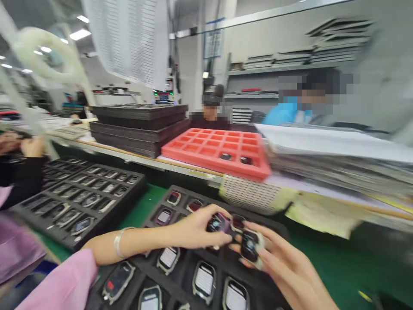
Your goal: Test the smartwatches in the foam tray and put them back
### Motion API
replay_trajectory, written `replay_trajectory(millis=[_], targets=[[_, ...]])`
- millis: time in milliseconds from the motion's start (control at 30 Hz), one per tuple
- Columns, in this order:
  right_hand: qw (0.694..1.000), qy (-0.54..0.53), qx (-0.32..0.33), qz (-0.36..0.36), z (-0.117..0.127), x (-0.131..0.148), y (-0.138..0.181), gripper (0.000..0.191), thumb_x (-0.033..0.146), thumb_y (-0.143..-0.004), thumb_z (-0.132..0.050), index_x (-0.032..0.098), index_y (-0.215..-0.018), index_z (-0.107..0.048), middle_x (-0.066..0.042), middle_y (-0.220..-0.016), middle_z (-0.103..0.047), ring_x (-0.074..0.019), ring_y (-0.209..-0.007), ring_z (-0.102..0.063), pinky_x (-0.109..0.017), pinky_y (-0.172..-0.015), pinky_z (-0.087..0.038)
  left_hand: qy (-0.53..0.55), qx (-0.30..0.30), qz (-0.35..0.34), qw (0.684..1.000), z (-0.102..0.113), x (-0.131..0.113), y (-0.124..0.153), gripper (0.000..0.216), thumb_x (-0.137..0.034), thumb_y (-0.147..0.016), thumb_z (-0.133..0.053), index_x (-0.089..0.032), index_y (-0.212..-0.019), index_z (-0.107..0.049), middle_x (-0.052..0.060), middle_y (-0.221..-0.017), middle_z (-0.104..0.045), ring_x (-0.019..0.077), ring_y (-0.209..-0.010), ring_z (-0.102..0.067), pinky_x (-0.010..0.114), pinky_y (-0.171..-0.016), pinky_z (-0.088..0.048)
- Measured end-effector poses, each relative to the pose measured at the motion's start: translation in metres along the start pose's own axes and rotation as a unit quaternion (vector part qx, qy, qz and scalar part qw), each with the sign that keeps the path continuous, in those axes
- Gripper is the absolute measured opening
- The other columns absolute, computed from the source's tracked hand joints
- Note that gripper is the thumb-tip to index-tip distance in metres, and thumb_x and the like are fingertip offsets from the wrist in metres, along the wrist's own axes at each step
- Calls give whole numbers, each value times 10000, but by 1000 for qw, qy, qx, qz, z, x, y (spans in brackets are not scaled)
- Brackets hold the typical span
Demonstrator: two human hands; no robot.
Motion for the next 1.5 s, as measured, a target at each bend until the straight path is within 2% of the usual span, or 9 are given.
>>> replay_trajectory(millis=[67, 200, 367, 467, 567, 700, 1233, 1400, 1500], targets=[[992, -100, 39, -68, -7, -6, 7, 414, 348, -858, -618, 276, -1257, -540, -130, -1141, -638, -301, -942, -666, -401, -747, -571, 155, -5, 107, 982, -7, 17, 3, 464, -315, -654, -736, -156, -1054, -564, 2, -718, -600, 135, -554, -564, 236, -484, -436], [981, -158, 65, -94, -13, -8, 7, 481, 299, -879, -607, 225, -1331, -463, -127, -1172, -622, -264, -875, -696, -319, -682, -581, 245, 24, 135, 960, -18, 17, 4, 356, -316, -760, -587, -137, -1061, -521, 45, -807, -612, 171, -714, -625, 270, -588, -497], [979, -173, 71, -82, -17, -10, 10, 453, 351, -913, -543, 191, -1330, -469, -151, -1141, -626, -244, -787, -709, -306, -583, -583, 312, 43, 153, 937, -24, 21, 8, 340, -228, -758, -564, -118, -1078, -523, 76, -832, -641, 206, -800, -626, 322, -672, -514], [984, -158, 51, -60, -12, -10, 9, 440, 333, -898, -563, 189, -1309, -497, -153, -1146, -625, -227, -737, -707, -288, -539, -571, 314, 52, 145, 937, -26, 21, 8, 326, -216, -766, -551, -123, -1079, -539, 69, -793, -644, 225, -831, -622, 338, -684, -518], [989, -134, 37, -46, -9, -9, 9, 443, 303, -881, -582, 183, -1302, -516, -131, -1077, -656, -221, -726, -706, -296, -566, -574, 313, 65, 142, 937, -29, 21, 8, 320, -220, -758, -560, -138, -1067, -561, 65, -791, -640, 235, -858, -610, 353, -688, -525], [993, -114, 19, -23, -7, -5, 11, 444, 281, -869, -595, 209, -1301, -526, -111, -1118, -645, -211, -737, -704, -305, -589, -585, 299, 84, 135, 941, -32, 18, 9, 295, -201, -749, -557, -159, -1041, -575, 58, -842, -626, 235, -877, -600, 369, -700, -530], [997, -69, 26, 17, -9, 3, 15, 480, 269, -865, -621, 224, -1325, -489, -85, -1114, -638, -189, -778, -690, -306, -638, -593, 270, 94, 115, 951, -34, 14, 10, 318, -135, -730, -522, -173, -1042, -566, 56, -882, -622, 219, -864, -604, 342, -687, -538], [997, -33, 76, 8, -12, -1, 16, 734, 201, -784, -712, 219, -1411, -331, -98, -1177, -609, -218, -939, -666, -338, -802, -555, 281, 95, 101, 949, -33, 16, 8, 325, -108, -726, -505, -165, -1043, -549, 67, -914, -625, 226, -885, -612, 364, -700, -551], [992, 14, 125, -18, -13, -6, 16, 711, 217, -811, -677, 189, -1413, -300, -96, -1091, -651, -230, -968, -658, -379, -852, -528, 279, 102, 97, 950, -34, 17, 8, 331, -102, -727, -514, -158, -1052, -531, 71, -908, -636, 231, -909, -615, 364, -706, -556]])
Point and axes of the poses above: each hand's wrist, its own y-axis away from the middle knuckle, its own z-axis out of the back of the hand, x = y × z, the point moved 9 cm from there along -y, towards the middle knuckle
